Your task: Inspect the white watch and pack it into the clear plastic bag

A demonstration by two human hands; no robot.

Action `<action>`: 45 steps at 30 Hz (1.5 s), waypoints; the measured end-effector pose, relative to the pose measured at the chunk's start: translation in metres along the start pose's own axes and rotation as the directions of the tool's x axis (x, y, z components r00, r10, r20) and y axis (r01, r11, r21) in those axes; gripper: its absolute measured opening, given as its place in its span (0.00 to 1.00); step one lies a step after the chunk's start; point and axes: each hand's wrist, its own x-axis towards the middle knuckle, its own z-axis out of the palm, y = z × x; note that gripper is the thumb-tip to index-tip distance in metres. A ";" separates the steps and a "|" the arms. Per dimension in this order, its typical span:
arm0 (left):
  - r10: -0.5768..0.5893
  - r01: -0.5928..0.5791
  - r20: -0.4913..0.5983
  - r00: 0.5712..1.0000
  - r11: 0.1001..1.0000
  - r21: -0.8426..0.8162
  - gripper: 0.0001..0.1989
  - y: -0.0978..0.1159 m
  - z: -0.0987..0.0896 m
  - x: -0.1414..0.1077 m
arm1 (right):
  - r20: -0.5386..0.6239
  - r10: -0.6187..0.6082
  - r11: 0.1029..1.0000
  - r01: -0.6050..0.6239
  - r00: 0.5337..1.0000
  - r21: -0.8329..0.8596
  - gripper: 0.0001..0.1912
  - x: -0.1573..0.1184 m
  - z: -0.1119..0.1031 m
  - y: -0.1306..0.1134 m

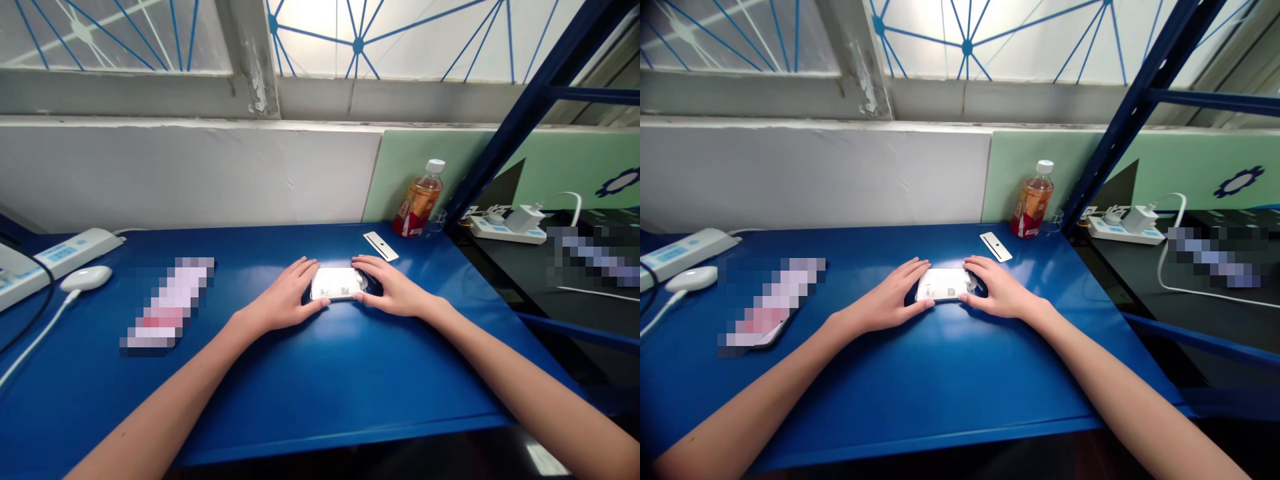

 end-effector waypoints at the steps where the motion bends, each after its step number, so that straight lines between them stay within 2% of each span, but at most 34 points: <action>1: -0.007 0.007 -0.006 1.000 1.000 -0.003 0.37 0.000 0.002 0.000 | -0.006 -0.004 1.000 0.004 1.000 -0.001 0.32 0.000 0.000 0.000; 5: -0.041 0.041 -0.009 0.999 0.999 -0.013 0.39 0.002 0.007 0.000 | -0.034 -0.015 1.000 0.015 0.999 -0.018 0.30 0.000 0.003 0.000; 9: -0.065 0.065 0.009 0.998 0.998 0.000 0.35 0.005 0.008 0.001 | -0.039 -0.003 1.000 0.002 0.999 -0.028 0.28 0.000 0.005 -0.003; 19: -0.031 0.031 -0.002 1.000 0.999 0.019 0.37 0.000 0.011 0.003 | -0.062 0.081 0.994 -0.085 0.995 -0.071 0.33 0.001 0.012 -0.004; 28: -0.053 0.053 -0.030 0.998 0.999 -0.007 0.38 -0.001 0.012 0.004 | 0.028 0.073 0.995 -0.071 0.997 -0.063 0.25 0.001 0.006 0.000; 36: -0.045 0.045 -0.021 0.999 0.999 -0.015 0.37 0.000 0.011 0.005 | 0.090 -0.017 0.993 0.027 0.996 -0.115 0.23 0.002 0.004 -0.001; 45: -0.041 0.041 -0.010 0.999 0.999 -0.011 0.36 0.000 0.008 0.004 | 0.102 0.018 0.999 -0.021 0.995 0.028 0.24 0.000 -0.002 0.013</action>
